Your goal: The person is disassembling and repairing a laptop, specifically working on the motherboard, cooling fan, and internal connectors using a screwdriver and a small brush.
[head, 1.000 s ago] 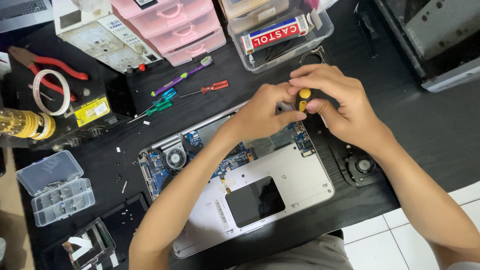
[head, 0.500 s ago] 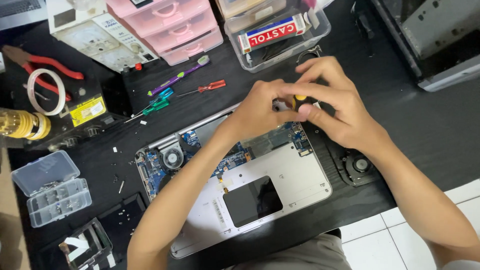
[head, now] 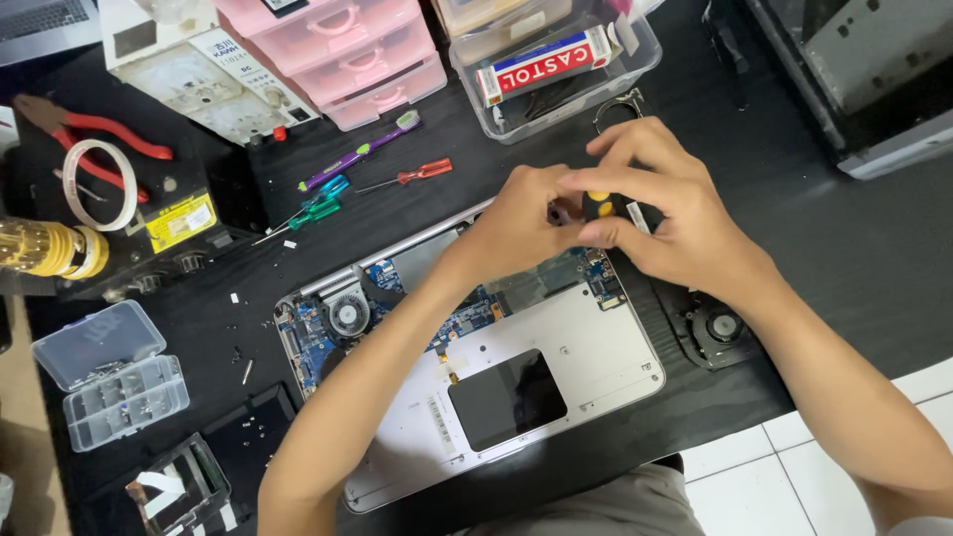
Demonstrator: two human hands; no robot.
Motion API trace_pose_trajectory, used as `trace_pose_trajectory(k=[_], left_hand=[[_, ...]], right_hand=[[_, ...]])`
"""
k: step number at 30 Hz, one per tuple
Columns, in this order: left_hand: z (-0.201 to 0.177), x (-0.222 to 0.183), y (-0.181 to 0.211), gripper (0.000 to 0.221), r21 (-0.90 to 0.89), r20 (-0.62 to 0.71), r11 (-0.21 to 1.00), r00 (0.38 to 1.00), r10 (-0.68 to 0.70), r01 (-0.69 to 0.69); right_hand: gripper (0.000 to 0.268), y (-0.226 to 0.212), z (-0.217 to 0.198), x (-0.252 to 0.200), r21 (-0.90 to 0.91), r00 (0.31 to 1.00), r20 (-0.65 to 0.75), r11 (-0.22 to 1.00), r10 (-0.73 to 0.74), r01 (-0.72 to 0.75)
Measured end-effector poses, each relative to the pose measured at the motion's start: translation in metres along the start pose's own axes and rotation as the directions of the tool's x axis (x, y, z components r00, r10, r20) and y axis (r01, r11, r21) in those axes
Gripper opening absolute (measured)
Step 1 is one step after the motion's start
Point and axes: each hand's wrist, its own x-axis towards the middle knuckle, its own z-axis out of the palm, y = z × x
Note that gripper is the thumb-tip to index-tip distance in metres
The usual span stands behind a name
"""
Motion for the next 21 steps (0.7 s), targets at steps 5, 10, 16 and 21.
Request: trace_pose_trajectory(k=[5, 10, 16, 21], left_hand=[[0.0, 0.001, 0.004, 0.034, 0.046, 0.005, 0.999, 1.0, -0.004, 0.003], [-0.015, -0.002, 0.013, 0.033, 0.062, 0.049, 0.996, 0.997, 0.064, -0.067], [-0.022, -0.011, 0.013, 0.026, 0.053, 0.068, 0.998, 0.997, 0.042, -0.045], [-0.003, -0.015, 0.003, 0.053, -0.203, 0.206, 0.972, 0.976, -0.075, 0.117]], right_hand=[[0.031, -0.001, -0.004, 0.002, 0.04, 1.0, -0.025, 0.999, 0.017, -0.016], [0.028, -0.003, -0.011, 0.002, 0.062, 0.997, -0.066, 0.997, 0.038, -0.034], [0.032, -0.005, -0.021, 0.001, 0.123, 0.986, -0.136, 0.989, 0.092, -0.076], [0.032, -0.002, -0.028, -0.005, 0.199, 0.962, -0.225, 0.974, 0.154, -0.109]])
